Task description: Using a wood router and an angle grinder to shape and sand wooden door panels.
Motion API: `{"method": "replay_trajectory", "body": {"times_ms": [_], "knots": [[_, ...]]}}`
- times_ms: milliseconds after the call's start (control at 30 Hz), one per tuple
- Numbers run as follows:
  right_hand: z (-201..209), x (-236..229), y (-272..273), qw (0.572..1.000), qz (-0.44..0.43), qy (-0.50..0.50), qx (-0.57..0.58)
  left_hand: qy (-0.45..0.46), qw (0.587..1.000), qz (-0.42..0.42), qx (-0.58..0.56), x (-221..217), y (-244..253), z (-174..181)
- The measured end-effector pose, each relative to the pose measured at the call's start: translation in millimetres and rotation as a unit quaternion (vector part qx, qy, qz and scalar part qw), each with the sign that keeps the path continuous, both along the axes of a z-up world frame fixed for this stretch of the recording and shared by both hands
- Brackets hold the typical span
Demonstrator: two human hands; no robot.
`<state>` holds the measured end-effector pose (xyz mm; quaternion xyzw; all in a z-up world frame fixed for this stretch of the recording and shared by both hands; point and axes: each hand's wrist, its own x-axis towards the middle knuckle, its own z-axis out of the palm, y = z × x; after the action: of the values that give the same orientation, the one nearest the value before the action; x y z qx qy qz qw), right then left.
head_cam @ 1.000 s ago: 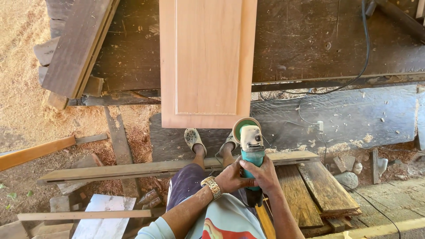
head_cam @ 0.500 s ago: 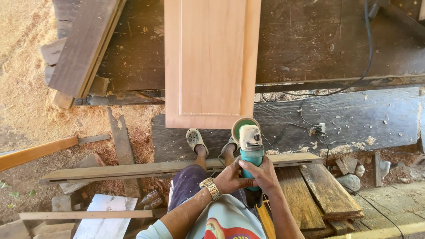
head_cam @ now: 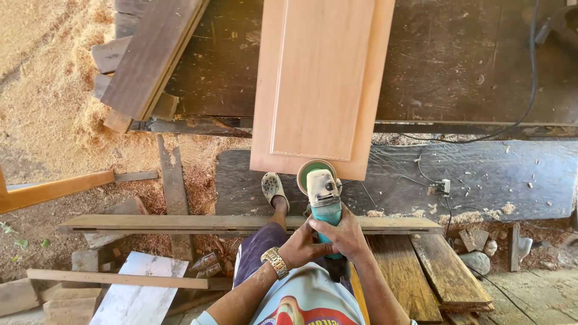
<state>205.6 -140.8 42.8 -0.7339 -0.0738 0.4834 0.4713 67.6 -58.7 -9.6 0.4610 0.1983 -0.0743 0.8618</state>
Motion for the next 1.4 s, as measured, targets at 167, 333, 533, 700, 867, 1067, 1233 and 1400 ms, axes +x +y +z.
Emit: {"method": "replay_trajectory", "body": {"times_ms": [167, 333, 533, 700, 867, 1067, 1233, 1400], "knots": [[-1, -7, 21, 0.997, 0.064, -0.038, -0.037, 0.049, 0.998, 0.018, -0.018, -17, 13, 0], [0, -16, 42, 0.99, 0.109, -0.073, -0.046, 0.064, 0.996, 0.045, -0.047, -29, 29, 6], [11, -25, 72, 0.984, 0.155, -0.073, -0.043, 0.074, 0.994, 0.08, -0.019, -48, 45, 11], [12, -29, 82, 0.987, 0.153, -0.045, 0.039, 0.1, 0.989, 0.11, -0.001, -51, 51, 17], [16, -22, 73, 0.986, 0.16, -0.053, 0.0, 0.117, 0.99, 0.072, 0.005, -41, 48, 23], [9, -8, 37, 0.987, 0.132, -0.075, -0.048, 0.051, 0.997, 0.059, -0.002, -23, 22, 12], [11, 9, 7, 0.994, 0.086, -0.05, -0.044, 0.037, 0.999, 0.029, -0.026, -1, -3, 3], [3, 27, -27, 0.998, 0.048, -0.031, -0.034, 0.04, 0.999, 0.0, -0.013, 24, -25, 6]]}}
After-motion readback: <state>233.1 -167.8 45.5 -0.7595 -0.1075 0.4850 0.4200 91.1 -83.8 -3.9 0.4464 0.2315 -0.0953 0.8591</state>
